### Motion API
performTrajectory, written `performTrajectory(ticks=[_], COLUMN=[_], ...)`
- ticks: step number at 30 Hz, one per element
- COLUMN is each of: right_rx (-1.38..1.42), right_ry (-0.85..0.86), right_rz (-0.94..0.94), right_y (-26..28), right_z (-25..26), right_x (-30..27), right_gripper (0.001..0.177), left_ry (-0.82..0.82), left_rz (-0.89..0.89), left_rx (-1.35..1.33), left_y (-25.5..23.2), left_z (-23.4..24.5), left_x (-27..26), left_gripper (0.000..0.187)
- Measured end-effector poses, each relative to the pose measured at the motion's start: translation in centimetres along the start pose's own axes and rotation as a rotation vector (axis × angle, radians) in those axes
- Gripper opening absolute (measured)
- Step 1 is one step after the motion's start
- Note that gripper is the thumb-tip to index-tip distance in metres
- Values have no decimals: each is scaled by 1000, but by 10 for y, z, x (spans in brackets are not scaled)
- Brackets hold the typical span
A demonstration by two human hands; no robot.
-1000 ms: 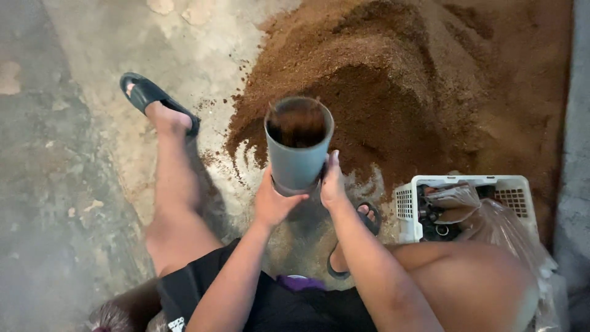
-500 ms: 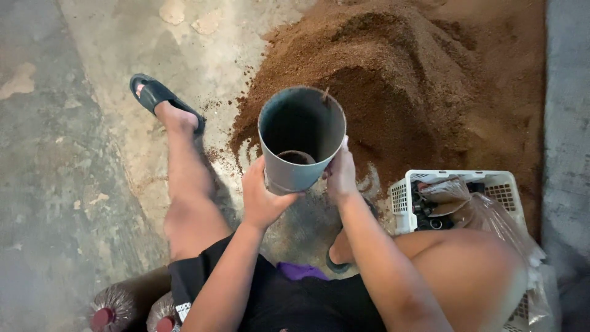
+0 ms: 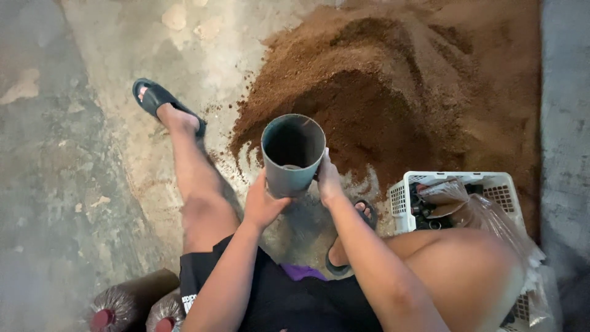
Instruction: Scooping substrate material from a pile using a PVC pipe and filling individual plastic bags.
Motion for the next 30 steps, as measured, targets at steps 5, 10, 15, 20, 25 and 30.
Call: performTrajectory(ticks=[5, 10, 15, 20, 25, 30], right_rx=[-389, -820, -216, -358, 61, 39], right_ry=[-123, -141, 161, 141, 126, 70], right_rz=[335, 973, 357, 574, 189, 134], right_y=[33, 12, -55, -18, -10, -2], right_z=[13, 3, 21, 15, 11, 30], right_x=[-4, 0, 41, 17, 27, 34], right_gripper=[62, 20, 43, 40, 71, 58], left_ry=[-166, -162, 33, 29, 24, 19], left_rz=[-313, -304, -27, -21, -14, -155], left_rx=[21, 83, 94, 14, -125, -202], left_y=[-33, -26, 10, -14, -28, -57], left_z=[15, 10, -5, 0, 4, 15], left_x=[-7, 0, 11, 8, 9, 11], left_gripper=[84, 84, 106, 106, 110, 109])
Point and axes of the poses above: each hand's wrist, its own x-axis towards the middle knuckle, its own z-axis out of the back of the hand, y = z × x, the point moved 1 cm from there along x, towards the middle knuckle, and after that the axes turned 7 degrees about -z, right-handed, at the moved point
